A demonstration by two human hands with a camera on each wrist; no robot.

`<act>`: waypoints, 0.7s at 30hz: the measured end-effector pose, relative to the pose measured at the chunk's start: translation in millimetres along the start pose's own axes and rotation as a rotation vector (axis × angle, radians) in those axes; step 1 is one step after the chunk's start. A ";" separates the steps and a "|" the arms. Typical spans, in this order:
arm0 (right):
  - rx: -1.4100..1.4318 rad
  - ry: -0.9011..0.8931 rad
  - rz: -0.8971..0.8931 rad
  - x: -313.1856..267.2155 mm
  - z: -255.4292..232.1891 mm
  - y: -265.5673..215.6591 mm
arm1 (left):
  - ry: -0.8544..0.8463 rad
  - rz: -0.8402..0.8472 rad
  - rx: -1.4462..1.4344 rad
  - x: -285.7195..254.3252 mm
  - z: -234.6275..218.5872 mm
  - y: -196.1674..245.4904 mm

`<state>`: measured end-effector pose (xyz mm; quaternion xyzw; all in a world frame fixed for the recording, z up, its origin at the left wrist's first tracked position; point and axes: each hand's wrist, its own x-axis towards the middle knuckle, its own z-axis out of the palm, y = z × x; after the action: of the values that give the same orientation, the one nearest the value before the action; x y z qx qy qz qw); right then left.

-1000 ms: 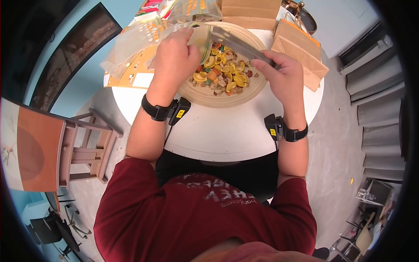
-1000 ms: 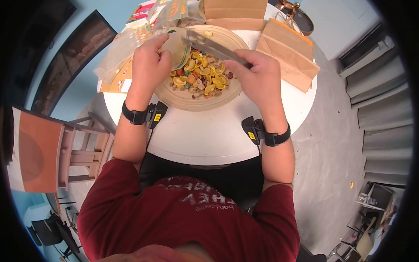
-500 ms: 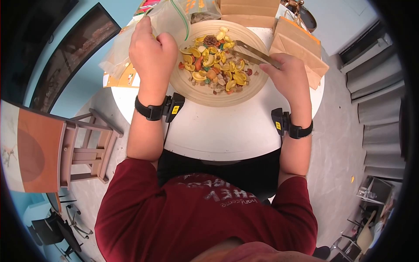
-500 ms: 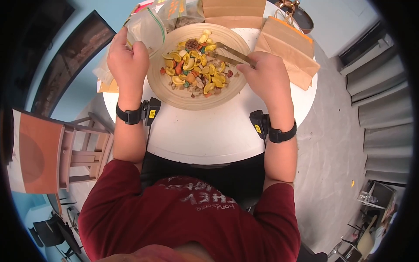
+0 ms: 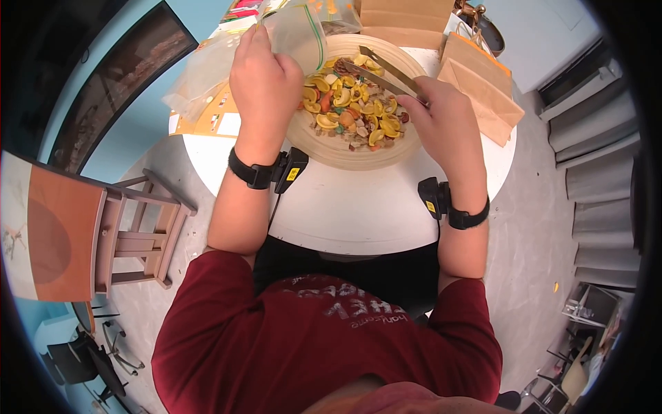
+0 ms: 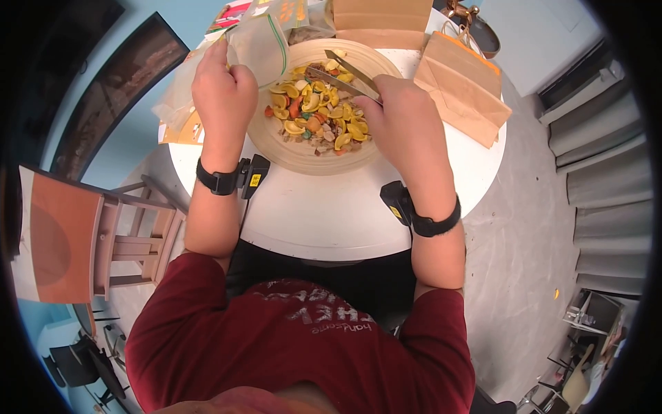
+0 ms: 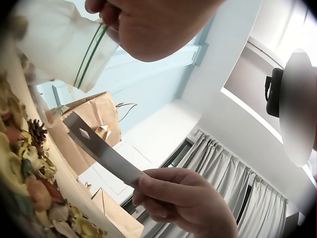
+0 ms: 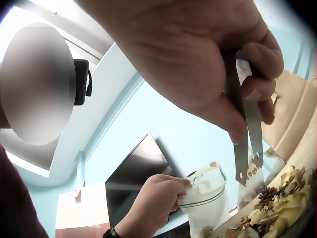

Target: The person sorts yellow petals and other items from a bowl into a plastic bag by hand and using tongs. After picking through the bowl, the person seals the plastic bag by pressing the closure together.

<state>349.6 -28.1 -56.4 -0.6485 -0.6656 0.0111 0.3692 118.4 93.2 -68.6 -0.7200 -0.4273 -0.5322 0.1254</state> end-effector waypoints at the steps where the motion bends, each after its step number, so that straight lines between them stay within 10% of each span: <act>1: 0.009 -0.006 -0.008 2.4 4.8 -0.8 | 0.016 0.002 0.001 0.3 1.5 -1.6; 13: -0.101 -0.129 0.124 17.4 30.4 5.1 | -0.001 -0.042 0.000 -3.7 10.9 -10.9; 21: 0.370 0.432 0.146 18.7 5.1 2.7 | -0.072 -0.056 -0.094 -2.8 8.6 -9.3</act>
<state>351.5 -9.0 -52.6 -0.6037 -0.5100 0.0204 0.6124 117.0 102.9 -77.1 -0.7314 -0.4261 -0.5289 0.0609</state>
